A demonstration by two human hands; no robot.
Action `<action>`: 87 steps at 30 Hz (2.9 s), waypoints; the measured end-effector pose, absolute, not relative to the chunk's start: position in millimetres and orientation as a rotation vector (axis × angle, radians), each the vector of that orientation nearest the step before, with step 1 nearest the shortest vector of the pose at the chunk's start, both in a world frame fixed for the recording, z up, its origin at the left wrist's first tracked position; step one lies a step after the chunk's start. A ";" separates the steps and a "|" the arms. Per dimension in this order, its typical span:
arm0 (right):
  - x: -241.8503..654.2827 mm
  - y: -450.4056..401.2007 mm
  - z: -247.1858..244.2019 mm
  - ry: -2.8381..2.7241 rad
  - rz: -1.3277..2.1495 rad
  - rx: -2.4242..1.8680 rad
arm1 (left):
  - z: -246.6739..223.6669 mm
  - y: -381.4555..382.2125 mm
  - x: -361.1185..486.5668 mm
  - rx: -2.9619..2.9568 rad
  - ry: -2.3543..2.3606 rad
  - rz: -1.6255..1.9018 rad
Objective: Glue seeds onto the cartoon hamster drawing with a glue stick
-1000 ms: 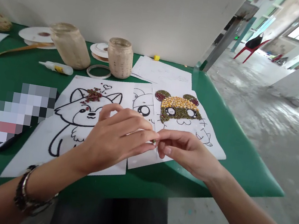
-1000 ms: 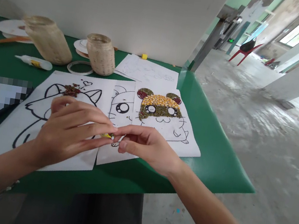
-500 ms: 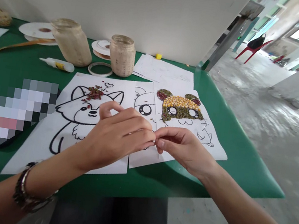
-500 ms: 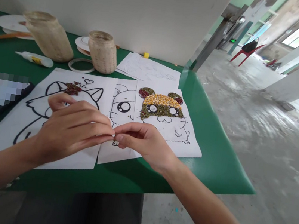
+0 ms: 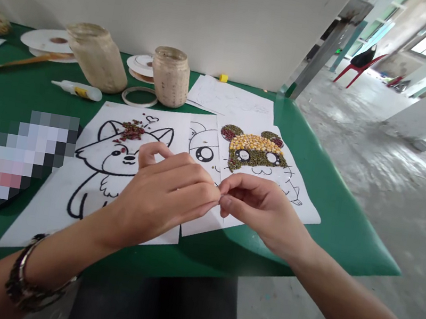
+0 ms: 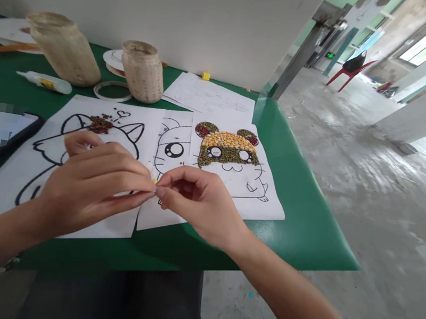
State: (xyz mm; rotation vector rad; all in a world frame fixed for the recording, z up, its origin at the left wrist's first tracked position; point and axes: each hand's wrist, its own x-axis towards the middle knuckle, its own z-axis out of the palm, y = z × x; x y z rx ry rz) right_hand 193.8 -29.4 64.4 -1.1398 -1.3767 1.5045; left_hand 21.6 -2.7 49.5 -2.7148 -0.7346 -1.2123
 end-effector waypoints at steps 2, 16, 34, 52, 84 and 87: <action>192.5 -28.8 64.6 -1.402 1.475 -1.122 | 50.0 -4.3 21.7 -2.717 -0.738 -1.219; 245.5 4.3 34.7 -1.982 0.380 -1.478 | 34.9 -37.9 17.8 -3.138 -0.663 -1.356; 269.5 39.8 22.0 -2.365 0.094 -1.650 | -7.4 -48.1 31.5 -3.084 -0.824 -1.269; 271.4 28.9 -0.5 -2.385 -0.160 -1.505 | -2.7 -46.6 31.0 -3.110 -0.868 -1.288; 280.0 19.2 7.9 -2.246 0.006 -1.376 | 22.9 -40.5 59.9 -3.069 -0.708 -0.794; 281.3 19.5 0.0 -2.291 0.001 -1.368 | 26.5 -29.8 70.0 -3.087 -0.630 -0.620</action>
